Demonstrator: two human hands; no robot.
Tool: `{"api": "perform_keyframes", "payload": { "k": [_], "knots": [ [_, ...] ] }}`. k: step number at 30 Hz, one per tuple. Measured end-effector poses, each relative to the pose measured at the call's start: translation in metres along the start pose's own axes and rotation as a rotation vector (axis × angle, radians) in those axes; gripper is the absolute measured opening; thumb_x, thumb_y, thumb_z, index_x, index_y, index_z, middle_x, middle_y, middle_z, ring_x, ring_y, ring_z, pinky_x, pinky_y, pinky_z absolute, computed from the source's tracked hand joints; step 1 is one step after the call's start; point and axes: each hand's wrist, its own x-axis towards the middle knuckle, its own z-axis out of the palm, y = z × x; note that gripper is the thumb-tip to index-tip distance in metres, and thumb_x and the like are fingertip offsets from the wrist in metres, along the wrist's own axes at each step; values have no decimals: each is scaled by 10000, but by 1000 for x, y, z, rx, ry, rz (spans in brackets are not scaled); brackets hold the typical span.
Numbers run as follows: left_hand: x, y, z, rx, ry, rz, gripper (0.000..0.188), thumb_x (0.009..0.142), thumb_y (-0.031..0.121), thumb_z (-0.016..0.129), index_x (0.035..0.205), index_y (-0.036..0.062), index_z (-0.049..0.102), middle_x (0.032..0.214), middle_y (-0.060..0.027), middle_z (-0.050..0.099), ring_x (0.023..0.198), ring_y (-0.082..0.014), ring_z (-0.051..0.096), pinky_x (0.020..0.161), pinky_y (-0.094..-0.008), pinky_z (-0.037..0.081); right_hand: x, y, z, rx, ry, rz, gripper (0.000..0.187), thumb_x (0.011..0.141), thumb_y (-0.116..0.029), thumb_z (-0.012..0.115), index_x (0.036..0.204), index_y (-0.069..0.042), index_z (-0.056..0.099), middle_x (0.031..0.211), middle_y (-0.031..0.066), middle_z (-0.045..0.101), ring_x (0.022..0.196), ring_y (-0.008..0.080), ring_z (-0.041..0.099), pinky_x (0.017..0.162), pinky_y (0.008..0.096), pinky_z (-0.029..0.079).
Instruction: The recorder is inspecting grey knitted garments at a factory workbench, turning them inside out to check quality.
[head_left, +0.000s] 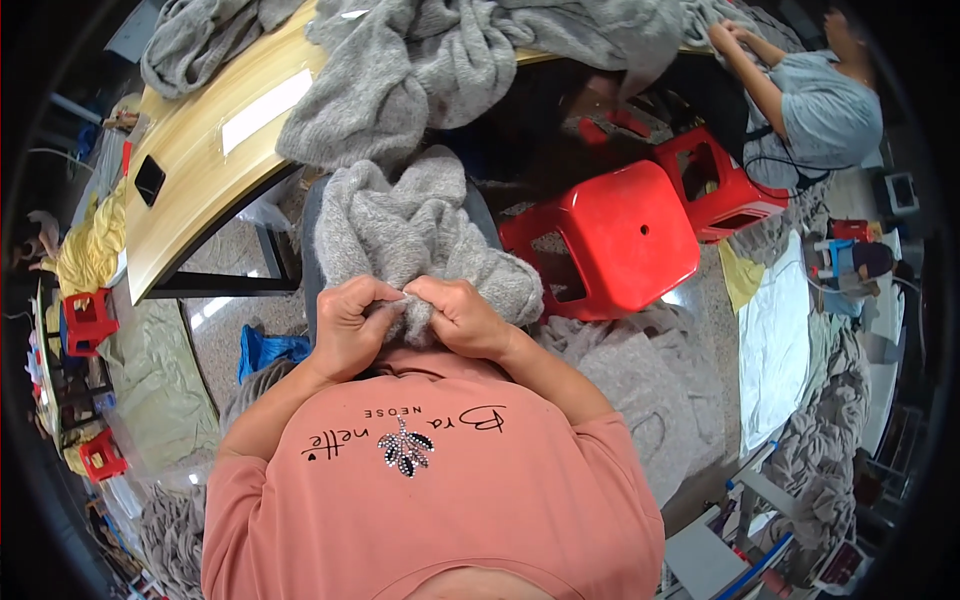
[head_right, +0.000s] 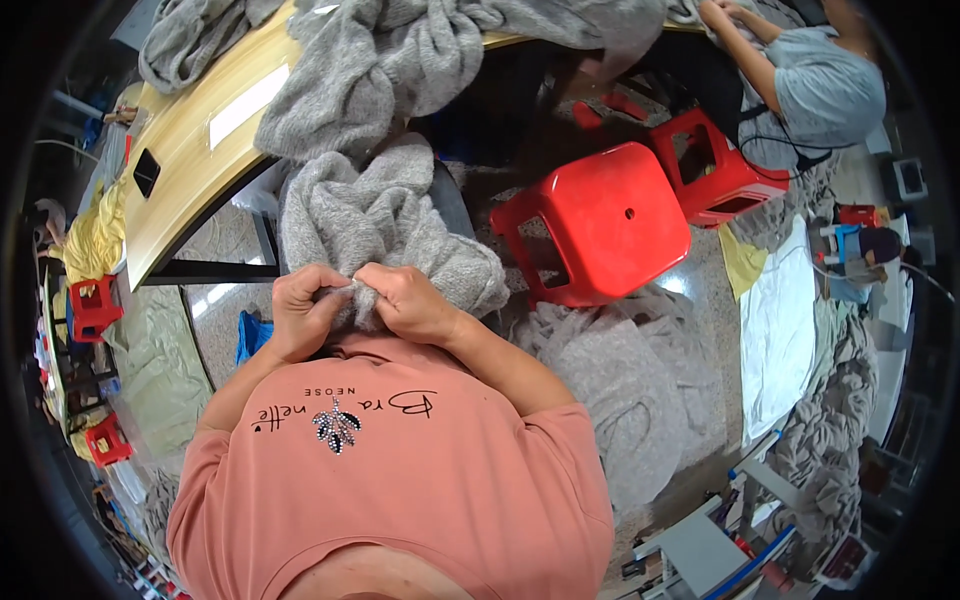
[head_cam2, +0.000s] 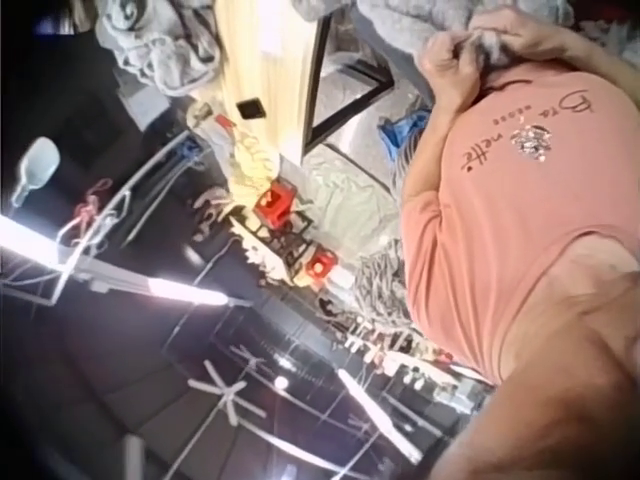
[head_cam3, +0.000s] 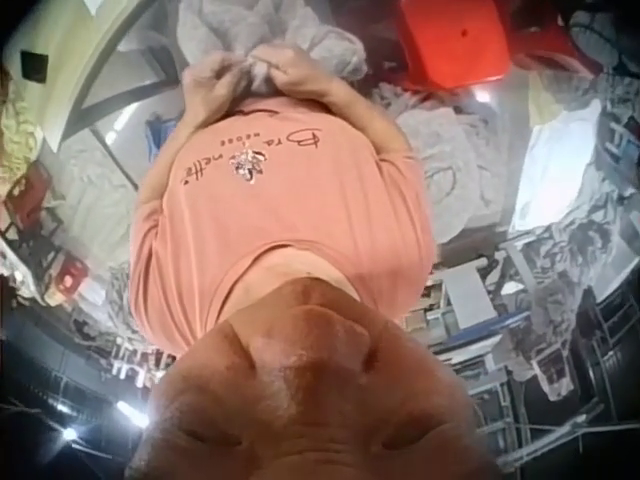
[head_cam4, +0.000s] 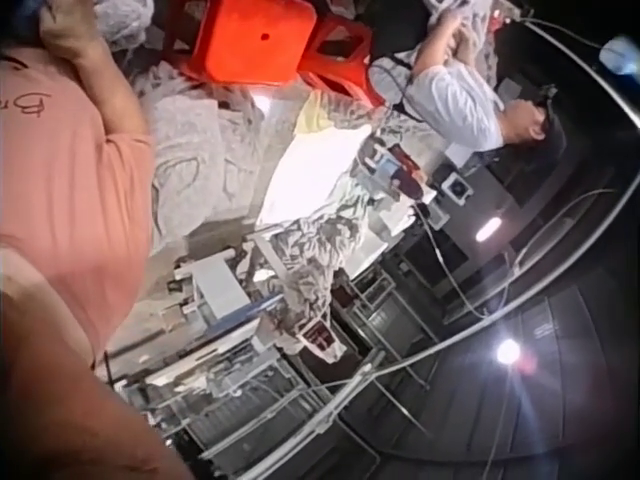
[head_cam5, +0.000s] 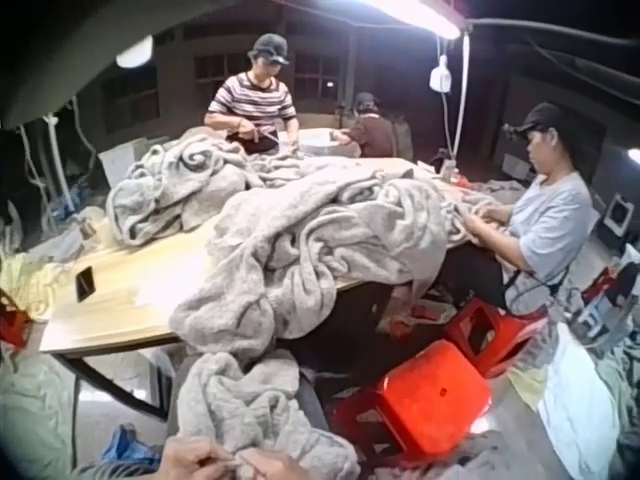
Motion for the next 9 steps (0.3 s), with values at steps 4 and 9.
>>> {"api": "perform_keyframes", "payload": {
  "k": [4, 9],
  "knots": [
    [2, -1, 4, 16, -32, -27, 85, 658, -42, 643, 710, 12, 603, 622, -56, 577, 561, -97, 529, 518, -223, 402, -4, 1, -5, 101, 4, 35, 307, 659, 45, 408, 930, 14, 548, 831, 200, 568, 781, 348, 565, 681, 366, 444],
    [21, -5, 5, 27, -86, -49, 87, 654, 2, 678, 714, 19, 618, 629, -94, 587, 532, -149, 552, 487, -246, 409, 1, 10, -11, 201, 10, 159, 329, 652, 52, 402, 939, 15, 559, 826, 192, 579, 785, 276, 586, 702, 336, 444]
  ]
}}
